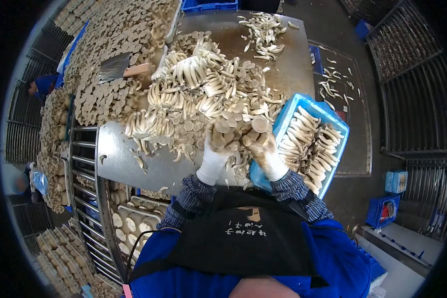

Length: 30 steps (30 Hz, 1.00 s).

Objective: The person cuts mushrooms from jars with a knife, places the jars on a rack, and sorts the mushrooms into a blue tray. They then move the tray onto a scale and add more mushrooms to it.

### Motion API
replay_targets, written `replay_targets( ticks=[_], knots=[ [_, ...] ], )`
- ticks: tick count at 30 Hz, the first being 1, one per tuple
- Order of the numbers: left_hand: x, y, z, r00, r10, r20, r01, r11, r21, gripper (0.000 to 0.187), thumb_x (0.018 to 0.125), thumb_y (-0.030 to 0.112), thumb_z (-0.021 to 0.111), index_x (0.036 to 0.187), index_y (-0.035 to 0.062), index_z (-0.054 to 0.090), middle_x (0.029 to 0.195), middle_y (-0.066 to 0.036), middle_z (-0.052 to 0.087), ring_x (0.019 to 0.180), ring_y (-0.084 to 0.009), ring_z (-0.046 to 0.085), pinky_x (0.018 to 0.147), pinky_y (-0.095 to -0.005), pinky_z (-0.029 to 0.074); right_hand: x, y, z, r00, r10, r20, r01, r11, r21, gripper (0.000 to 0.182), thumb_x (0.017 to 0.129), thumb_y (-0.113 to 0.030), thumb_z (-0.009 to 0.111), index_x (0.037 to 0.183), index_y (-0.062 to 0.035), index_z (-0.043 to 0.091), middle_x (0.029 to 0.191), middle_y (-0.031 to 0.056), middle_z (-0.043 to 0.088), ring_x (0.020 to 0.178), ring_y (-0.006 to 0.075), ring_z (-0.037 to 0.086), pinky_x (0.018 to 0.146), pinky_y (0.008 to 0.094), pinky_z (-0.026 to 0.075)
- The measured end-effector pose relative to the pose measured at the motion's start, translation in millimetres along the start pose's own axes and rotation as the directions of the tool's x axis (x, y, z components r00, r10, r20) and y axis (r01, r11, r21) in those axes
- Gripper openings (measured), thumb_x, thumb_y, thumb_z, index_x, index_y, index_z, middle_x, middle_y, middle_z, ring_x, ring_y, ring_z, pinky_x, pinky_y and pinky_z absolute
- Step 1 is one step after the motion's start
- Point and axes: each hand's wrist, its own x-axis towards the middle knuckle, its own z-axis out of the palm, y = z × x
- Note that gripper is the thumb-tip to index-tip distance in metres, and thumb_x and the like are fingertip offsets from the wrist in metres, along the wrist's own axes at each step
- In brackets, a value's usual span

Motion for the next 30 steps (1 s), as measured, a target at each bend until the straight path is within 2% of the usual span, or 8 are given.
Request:
replay_targets(
  ticks=[4, 5, 10, 12, 14, 16, 23, 30],
  knots=[
    [12.5, -6.7, -4.2, 0.997, 0.067, 0.043, -0.066, 0.997, -0.043, 0.046, 0.086, -0.008, 0.059, 0.128, 0.0044, 0.046, 0.108, -0.007, 0.057, 0.081, -0.0172, 0.057, 0.07, -0.0288, 0.05, -5.2, -6.0, -2.6, 0.971, -0.213, 0.105, 0.237, 0.868, -0.436, 0.035, 0.092, -0.007, 0.065, 0.125, 0.0007, 0.053, 0.113, 0.0087, 0.063, 0.101, 0.0155, 0.061, 0.091, 0.0294, 0.051],
    [13.2, -5.4, -2.0, 0.997, 0.059, 0.049, -0.057, 0.997, -0.042, 0.046, 0.086, -0.008, 0.059, 0.128, 0.0044, 0.046, 0.108, -0.007, 0.057, 0.081, -0.0172, 0.057, 0.07, -0.0288, 0.05, -6.5, -10.2, 2.8, 0.999, -0.006, 0.041, 0.006, 1.0, 0.002, 0.038, 0.092, -0.009, 0.066, 0.126, 0.0009, 0.052, 0.113, 0.0089, 0.063, 0.103, 0.0157, 0.06, 0.092, 0.0302, 0.05],
    [14.5, -4.8, -27.2, 0.979, -0.192, -0.062, 0.184, 0.976, -0.12, 0.077, 0.089, 0.005, 0.065, 0.154, 0.016, 0.025, 0.154, -0.006, 0.037, 0.132, -0.0212, 0.045, 0.105, -0.038, 0.044, -3.3, 10.5, -19.8, 0.997, -0.069, 0.038, 0.075, 0.981, -0.177, 0.041, 0.092, -0.01, 0.065, 0.128, 0.0008, 0.051, 0.112, 0.008, 0.062, 0.105, 0.0164, 0.059, 0.091, 0.0296, 0.049],
    [21.7, -31.5, -57.2, 0.793, 0.374, 0.481, -0.571, 0.179, 0.801, 0.055, 0.088, -0.003, 0.057, 0.142, 0.0054, 0.046, 0.147, -0.016, 0.045, 0.134, -0.0326, 0.045, 0.103, -0.0348, 0.046, -16.5, 3.3, -29.3, 0.999, -0.037, -0.039, 0.026, 0.965, -0.259, 0.04, 0.092, -0.01, 0.065, 0.128, 0.0001, 0.052, 0.112, 0.0069, 0.062, 0.104, 0.0157, 0.058, 0.09, 0.0289, 0.049],
    [12.1, -15.4, -30.9, 1.0, 0.013, 0.011, -0.016, 0.95, 0.311, 0.068, 0.087, 0.002, 0.059, 0.15, 0.0116, 0.036, 0.151, -0.017, 0.039, 0.134, -0.0325, 0.044, 0.099, -0.037, 0.051, -34.1, 10.4, -48.7, 0.996, -0.035, -0.079, 0.022, 0.987, -0.16, 0.039, 0.09, -0.008, 0.065, 0.127, 0.0002, 0.054, 0.108, 0.0048, 0.065, 0.096, 0.0111, 0.058, 0.087, 0.0274, 0.05],
    [10.5, 1.2, -17.5, 0.976, -0.208, -0.07, 0.206, 0.978, -0.036, 0.081, 0.084, 0.006, 0.064, 0.154, 0.0139, 0.024, 0.153, -0.017, 0.036, 0.133, -0.0311, 0.046, 0.094, -0.0387, 0.054, -70.2, 3.4, -74.5, 0.979, 0.105, -0.173, -0.141, 0.967, -0.21, 0.039, 0.09, -0.008, 0.065, 0.127, 0.0001, 0.054, 0.106, 0.0053, 0.067, 0.095, 0.0113, 0.06, 0.087, 0.0264, 0.05],
    [-1.2, -46.5, -83.0, 0.979, -0.202, -0.019, 0.189, 0.876, 0.443, 0.064, 0.089, 0.002, 0.056, 0.147, 0.0072, 0.03, 0.137, -0.012, 0.051, 0.109, -0.023, 0.061, 0.087, -0.0421, 0.057, -187.5, -1.7, -166.7, 0.829, -0.03, -0.559, -0.137, 0.957, -0.255, 0.012, 0.087, -0.003, 0.054, 0.098, 0.0002, 0.055, 0.087, 0.0097, 0.06, 0.074, 0.0177, 0.059, 0.068, 0.0275, 0.049],
    [-21.9, -29.6, -13.5, 0.958, -0.236, -0.165, 0.239, 0.971, -0.004, 0.053, 0.091, 0.001, 0.053, 0.142, -0.001, 0.039, 0.127, -0.009, 0.059, 0.104, -0.0183, 0.062, 0.084, -0.0294, 0.054, -214.8, 13.9, -172.1, 0.935, -0.272, -0.226, -0.21, 0.087, -0.974, 0.032, 0.081, -0.007, 0.061, 0.111, 0.0007, 0.056, 0.101, 0.0169, 0.059, 0.094, 0.0334, 0.06, 0.081, 0.0409, 0.048]
  ],
)
